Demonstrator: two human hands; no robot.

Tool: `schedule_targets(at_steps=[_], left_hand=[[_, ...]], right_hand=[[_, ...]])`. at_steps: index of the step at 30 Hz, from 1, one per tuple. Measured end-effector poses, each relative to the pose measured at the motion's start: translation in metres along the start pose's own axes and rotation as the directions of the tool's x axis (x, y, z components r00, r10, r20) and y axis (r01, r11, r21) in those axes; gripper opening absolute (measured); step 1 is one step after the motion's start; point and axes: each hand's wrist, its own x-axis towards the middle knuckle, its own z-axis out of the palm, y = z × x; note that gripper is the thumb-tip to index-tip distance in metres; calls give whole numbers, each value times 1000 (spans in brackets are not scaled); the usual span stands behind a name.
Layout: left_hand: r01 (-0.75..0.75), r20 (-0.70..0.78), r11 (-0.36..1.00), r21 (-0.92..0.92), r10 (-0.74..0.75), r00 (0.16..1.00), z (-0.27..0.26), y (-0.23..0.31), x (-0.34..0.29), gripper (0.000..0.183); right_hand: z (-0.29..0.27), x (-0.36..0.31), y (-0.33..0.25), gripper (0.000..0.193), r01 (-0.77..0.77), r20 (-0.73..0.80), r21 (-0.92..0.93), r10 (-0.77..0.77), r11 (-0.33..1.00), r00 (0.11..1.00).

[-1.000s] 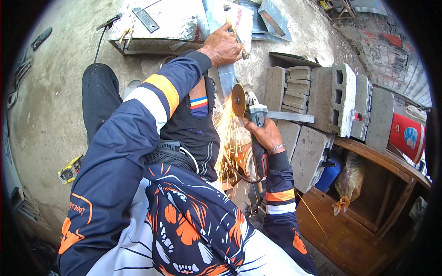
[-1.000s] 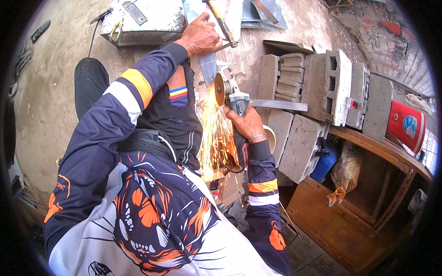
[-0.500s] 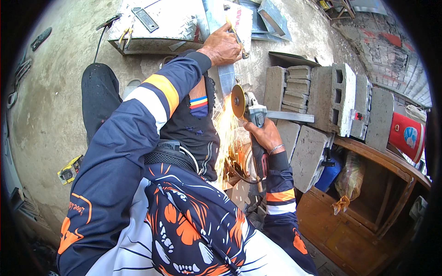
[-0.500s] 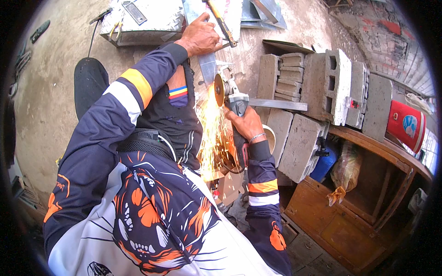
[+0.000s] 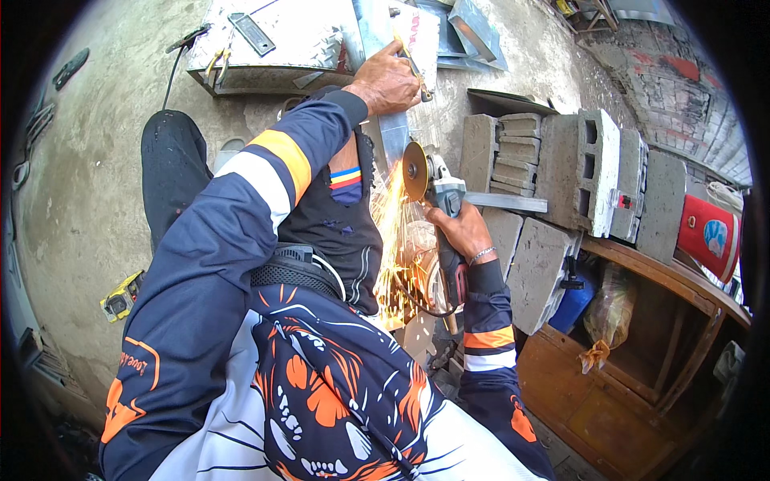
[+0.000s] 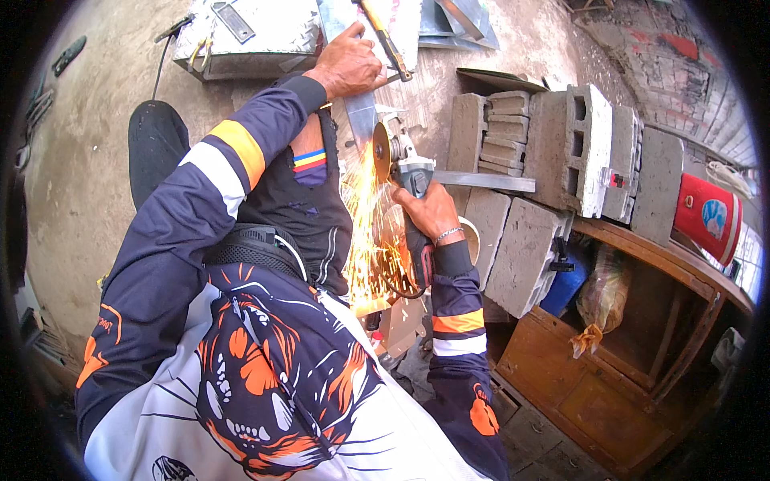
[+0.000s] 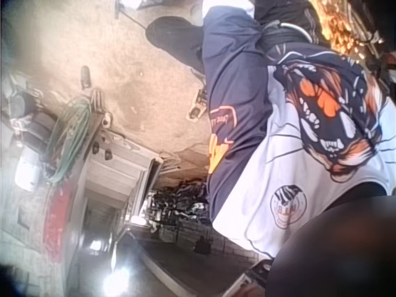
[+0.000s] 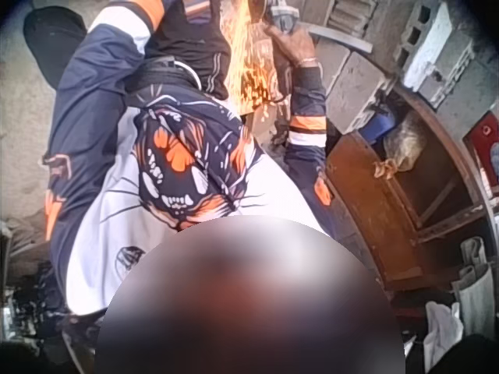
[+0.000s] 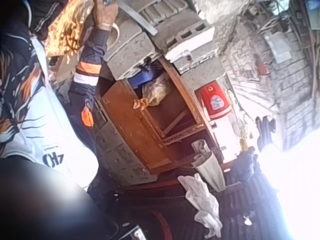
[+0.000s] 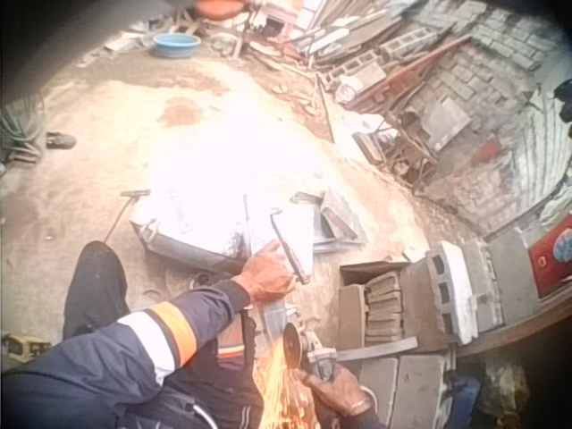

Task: The person cuts and shapes metal sheets using an angle grinder.

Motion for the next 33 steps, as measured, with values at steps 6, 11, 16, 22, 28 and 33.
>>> schedule_targets(at_steps=[6, 11, 16, 22, 28, 33], left_hand=[[9, 10, 1000, 7, -9, 1000, 3, 0, -2, 43], [13, 21, 1000, 3, -13, 1000, 2, 1, -2, 43], [-3, -14, 1000, -25, 2, 1000, 3, 2, -1, 41], [5, -19, 1000, -17, -5, 1000, 8, 1, -4, 40], [-1, -22, 1000, -18, 1, 1000, 3, 4, -3, 41], [0, -37, 1000, -10, -1, 999, 4, 3, -4, 42]], right_hand=[[-8, -11, -25, 69, -24, 25, 20, 23, 1000, 999], [-7, -12, -24, 70, -26, -8, 0, 26, 1000, 1000], [2, -3, 0, 68, -39, -38, -99, 35, 994, 999], [1, -2, 0, 73, -44, 27, -67, 46, 997, 999], [0, 0, 3, 71, 19, 3, -76, -19, 997, 1000], [-2, -1, -8, 68, 3, 2, 4, -3, 1000, 1000]])
